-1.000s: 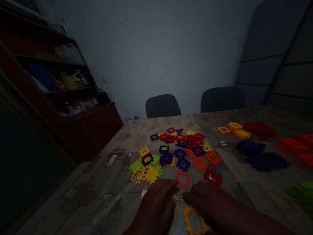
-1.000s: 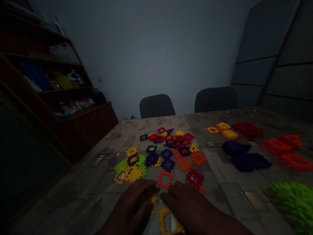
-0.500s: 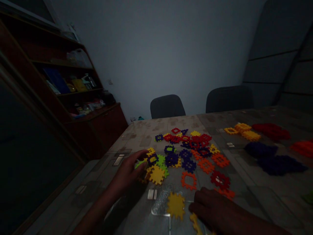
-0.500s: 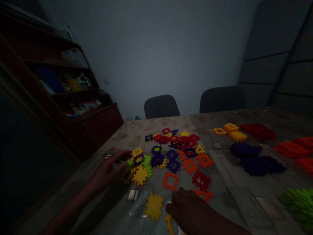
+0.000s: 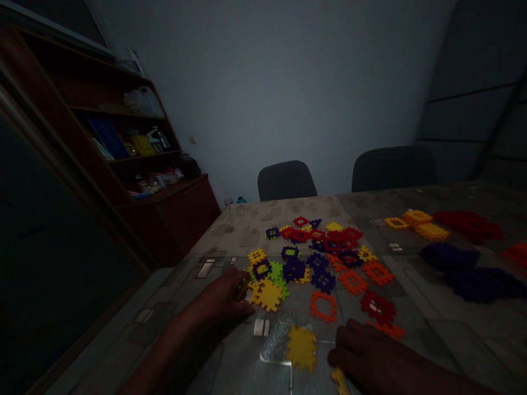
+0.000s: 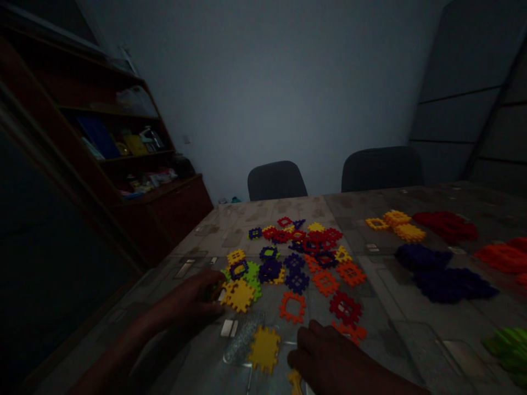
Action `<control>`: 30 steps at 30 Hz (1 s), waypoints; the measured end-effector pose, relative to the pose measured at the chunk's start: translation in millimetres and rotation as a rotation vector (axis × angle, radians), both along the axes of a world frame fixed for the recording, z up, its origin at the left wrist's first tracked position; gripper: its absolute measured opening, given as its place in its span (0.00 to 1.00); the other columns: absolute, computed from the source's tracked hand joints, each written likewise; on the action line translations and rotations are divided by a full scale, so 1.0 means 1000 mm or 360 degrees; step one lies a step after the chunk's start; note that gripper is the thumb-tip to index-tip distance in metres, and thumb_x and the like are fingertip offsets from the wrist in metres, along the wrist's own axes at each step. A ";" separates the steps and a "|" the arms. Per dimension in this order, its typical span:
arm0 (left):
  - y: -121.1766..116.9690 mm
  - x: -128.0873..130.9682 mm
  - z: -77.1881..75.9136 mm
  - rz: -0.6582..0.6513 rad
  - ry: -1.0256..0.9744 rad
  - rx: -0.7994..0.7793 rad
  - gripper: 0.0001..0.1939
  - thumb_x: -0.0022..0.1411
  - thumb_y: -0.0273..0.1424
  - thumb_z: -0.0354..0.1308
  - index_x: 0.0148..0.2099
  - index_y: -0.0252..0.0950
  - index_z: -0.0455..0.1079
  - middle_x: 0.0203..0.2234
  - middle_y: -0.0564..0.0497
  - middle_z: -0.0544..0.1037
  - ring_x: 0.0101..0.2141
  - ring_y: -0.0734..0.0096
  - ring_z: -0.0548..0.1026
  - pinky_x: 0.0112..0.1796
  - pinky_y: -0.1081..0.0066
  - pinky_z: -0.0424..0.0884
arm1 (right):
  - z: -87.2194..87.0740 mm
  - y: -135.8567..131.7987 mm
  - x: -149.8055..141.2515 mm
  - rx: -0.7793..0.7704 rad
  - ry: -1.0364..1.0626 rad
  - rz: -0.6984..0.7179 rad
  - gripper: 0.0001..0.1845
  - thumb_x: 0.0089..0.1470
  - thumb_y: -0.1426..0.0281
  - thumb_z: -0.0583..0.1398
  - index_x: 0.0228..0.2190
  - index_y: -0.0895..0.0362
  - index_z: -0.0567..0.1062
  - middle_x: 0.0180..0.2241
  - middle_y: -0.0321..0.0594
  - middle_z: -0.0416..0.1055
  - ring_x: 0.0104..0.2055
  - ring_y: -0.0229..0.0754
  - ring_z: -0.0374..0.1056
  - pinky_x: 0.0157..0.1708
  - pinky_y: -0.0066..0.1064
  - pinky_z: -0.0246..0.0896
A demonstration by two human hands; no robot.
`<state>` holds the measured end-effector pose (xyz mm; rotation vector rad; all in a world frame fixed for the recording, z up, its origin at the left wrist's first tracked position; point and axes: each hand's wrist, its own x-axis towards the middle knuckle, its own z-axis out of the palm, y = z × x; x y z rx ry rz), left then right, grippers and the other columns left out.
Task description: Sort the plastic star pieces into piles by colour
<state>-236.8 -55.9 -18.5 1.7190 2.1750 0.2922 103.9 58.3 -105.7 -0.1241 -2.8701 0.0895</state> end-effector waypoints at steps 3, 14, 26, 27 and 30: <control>0.002 0.012 -0.003 0.0032 0.0085 -0.0046 0.27 0.54 0.38 0.64 0.56 0.36 0.72 0.49 0.42 0.75 0.47 0.50 0.75 0.47 0.60 0.70 | -0.019 0.001 -0.002 -0.0025 0.0012 -0.0054 0.07 0.56 0.72 0.66 0.36 0.52 0.75 0.34 0.36 0.75 0.34 0.43 0.69 0.30 0.31 0.59; 0.002 0.037 0.009 -0.0039 0.0022 0.0111 0.23 0.59 0.40 0.63 0.55 0.37 0.70 0.49 0.44 0.74 0.47 0.54 0.74 0.47 0.61 0.69 | 0.005 0.001 0.006 -0.0328 -0.0142 -0.0192 0.40 0.46 0.77 0.68 0.62 0.51 0.72 0.52 0.50 0.79 0.48 0.58 0.77 0.48 0.49 0.74; -0.010 0.158 -0.020 -0.0344 -0.0548 0.0005 0.35 0.55 0.42 0.74 0.62 0.40 0.68 0.54 0.42 0.74 0.52 0.49 0.74 0.53 0.55 0.71 | 0.091 0.025 0.025 -0.0792 -0.0308 -0.0601 0.18 0.53 0.75 0.61 0.46 0.54 0.79 0.45 0.48 0.78 0.47 0.54 0.74 0.47 0.47 0.68; -0.010 0.157 -0.028 -0.0356 -0.0548 0.0001 0.40 0.55 0.43 0.75 0.65 0.40 0.66 0.56 0.40 0.74 0.55 0.46 0.73 0.56 0.52 0.70 | 0.092 0.024 0.025 -0.0795 -0.0314 -0.0607 0.18 0.53 0.74 0.61 0.46 0.54 0.79 0.46 0.48 0.78 0.47 0.54 0.74 0.48 0.46 0.68; -0.014 0.149 -0.045 -0.0365 -0.0566 0.0042 0.46 0.58 0.45 0.73 0.73 0.45 0.57 0.65 0.37 0.68 0.63 0.42 0.67 0.62 0.45 0.64 | 0.097 0.017 0.027 -0.0831 -0.0327 -0.0613 0.16 0.55 0.72 0.61 0.46 0.53 0.79 0.48 0.48 0.78 0.50 0.53 0.73 0.51 0.45 0.67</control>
